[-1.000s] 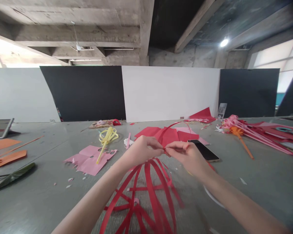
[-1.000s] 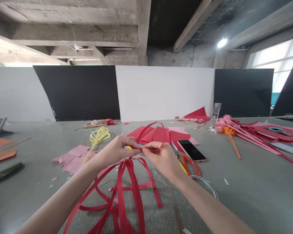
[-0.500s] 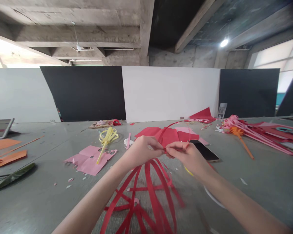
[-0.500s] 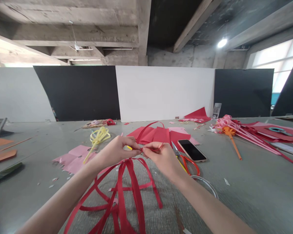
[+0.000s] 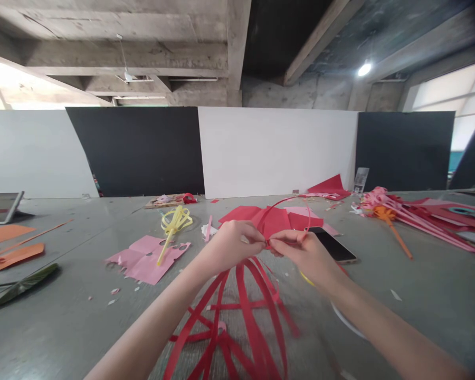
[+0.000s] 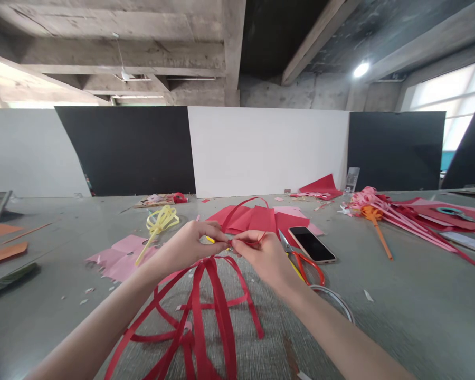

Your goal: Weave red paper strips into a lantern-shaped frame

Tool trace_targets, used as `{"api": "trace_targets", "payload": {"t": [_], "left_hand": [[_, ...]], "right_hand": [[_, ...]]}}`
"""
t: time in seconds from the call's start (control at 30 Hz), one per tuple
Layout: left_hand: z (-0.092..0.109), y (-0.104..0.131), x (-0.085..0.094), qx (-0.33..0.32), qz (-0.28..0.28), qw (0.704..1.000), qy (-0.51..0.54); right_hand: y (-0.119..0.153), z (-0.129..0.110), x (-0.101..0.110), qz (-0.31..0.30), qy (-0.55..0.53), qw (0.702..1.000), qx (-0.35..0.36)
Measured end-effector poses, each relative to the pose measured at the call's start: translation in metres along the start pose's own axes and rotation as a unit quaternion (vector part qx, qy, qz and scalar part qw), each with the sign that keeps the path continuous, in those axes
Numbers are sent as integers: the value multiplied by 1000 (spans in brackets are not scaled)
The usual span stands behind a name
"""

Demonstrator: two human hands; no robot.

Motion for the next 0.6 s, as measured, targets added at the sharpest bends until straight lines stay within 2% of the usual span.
{"api": "trace_targets", "payload": {"t": [0.6], "left_hand": [[-3, 0, -2, -2, 18, 1000, -2]], "right_hand": [[2, -6, 0, 2, 35, 999, 6]]}}
Point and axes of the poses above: each hand's wrist, its own y-axis away from the middle knuckle, its own x-axis out of the back of the hand, z = x × y, the point moved 8 cm from there along -y, towards the middle knuckle, and after that the axes turned 3 degrees about z, right-handed, at the moved point
